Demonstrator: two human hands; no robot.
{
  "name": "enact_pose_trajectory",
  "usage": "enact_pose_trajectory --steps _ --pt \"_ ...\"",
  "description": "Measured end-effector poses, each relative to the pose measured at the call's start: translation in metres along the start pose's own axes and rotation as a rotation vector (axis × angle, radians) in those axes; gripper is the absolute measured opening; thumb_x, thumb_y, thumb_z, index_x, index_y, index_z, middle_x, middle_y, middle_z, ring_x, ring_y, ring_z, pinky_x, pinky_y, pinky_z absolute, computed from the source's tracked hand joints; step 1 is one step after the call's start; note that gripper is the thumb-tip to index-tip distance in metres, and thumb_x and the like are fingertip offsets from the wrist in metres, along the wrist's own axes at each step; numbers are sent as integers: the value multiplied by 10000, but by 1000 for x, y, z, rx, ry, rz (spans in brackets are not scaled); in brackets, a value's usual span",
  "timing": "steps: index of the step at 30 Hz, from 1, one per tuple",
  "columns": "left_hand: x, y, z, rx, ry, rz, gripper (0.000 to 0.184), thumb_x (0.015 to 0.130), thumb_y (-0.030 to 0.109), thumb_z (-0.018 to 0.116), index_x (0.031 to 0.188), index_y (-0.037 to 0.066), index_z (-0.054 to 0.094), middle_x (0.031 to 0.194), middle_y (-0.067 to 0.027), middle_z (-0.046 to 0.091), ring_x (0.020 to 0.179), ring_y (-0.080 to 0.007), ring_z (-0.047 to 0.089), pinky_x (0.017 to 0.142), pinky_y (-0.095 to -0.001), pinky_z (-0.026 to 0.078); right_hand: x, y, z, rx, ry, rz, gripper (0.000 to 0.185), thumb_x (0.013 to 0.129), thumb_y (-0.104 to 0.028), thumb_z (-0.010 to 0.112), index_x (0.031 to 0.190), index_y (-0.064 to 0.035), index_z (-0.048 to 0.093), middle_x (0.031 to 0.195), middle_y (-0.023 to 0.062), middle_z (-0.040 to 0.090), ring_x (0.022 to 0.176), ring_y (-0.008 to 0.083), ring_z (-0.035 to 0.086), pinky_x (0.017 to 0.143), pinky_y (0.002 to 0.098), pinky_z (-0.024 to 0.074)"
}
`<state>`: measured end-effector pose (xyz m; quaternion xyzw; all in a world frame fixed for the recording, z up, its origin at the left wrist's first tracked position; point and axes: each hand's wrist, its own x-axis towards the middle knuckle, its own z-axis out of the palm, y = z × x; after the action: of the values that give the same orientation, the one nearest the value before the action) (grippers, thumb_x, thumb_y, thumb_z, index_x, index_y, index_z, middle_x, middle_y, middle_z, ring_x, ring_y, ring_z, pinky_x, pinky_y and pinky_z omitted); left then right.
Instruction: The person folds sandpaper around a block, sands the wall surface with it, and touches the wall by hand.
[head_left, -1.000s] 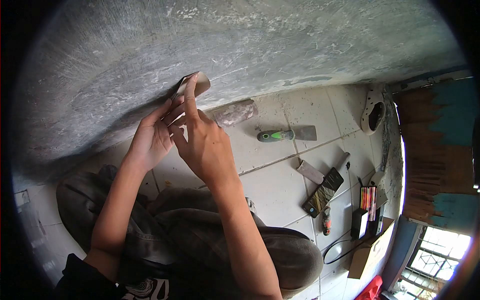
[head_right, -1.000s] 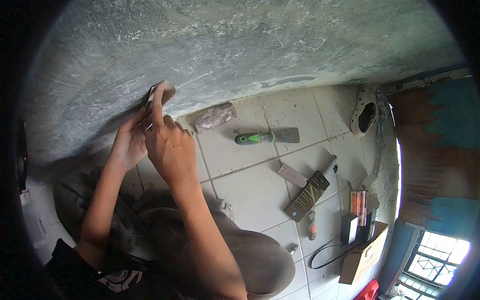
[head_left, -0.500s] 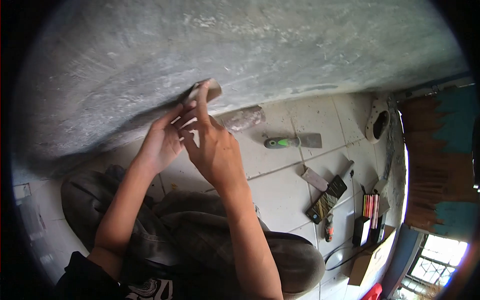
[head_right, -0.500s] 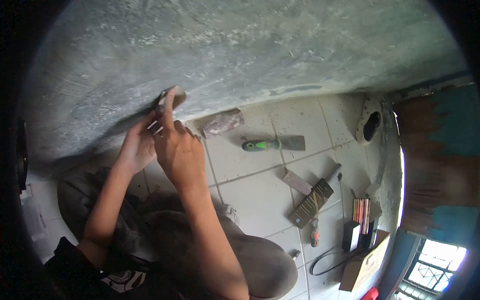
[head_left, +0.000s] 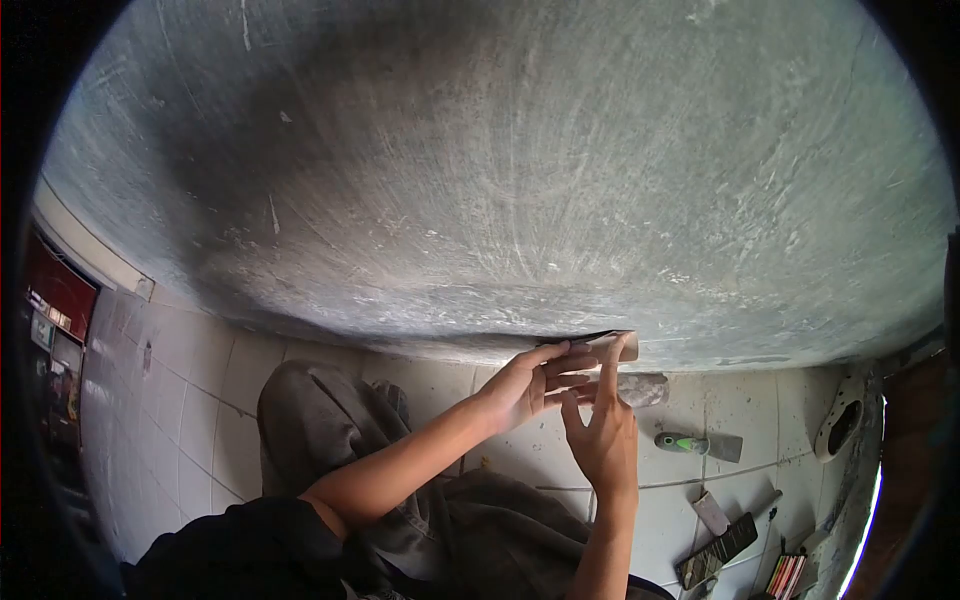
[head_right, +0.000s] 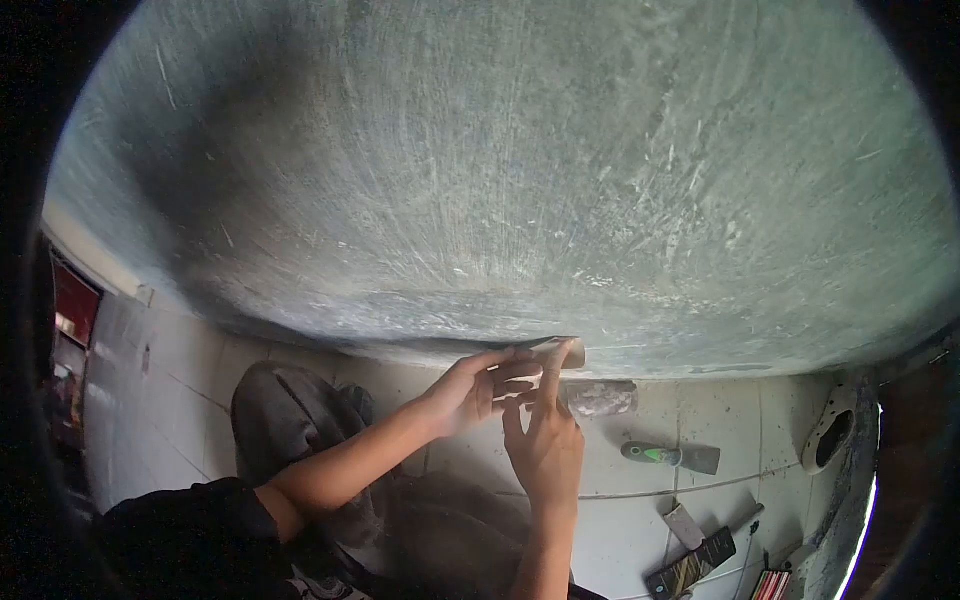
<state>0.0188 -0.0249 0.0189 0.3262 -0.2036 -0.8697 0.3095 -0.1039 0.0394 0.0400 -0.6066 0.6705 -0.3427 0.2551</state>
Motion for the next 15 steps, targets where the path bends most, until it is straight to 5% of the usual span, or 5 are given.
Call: enact_pose_trajectory --steps 15 --pt "5 0 -6 137 81 169 333 851 274 509 1040 11 586 1009 -104 631 887 -164 582 775 -294 459 0 20 6 -60 -47 -66 795 801 -153 585 1400 -23 78 794 110 669 759 279 651 642 365 504"
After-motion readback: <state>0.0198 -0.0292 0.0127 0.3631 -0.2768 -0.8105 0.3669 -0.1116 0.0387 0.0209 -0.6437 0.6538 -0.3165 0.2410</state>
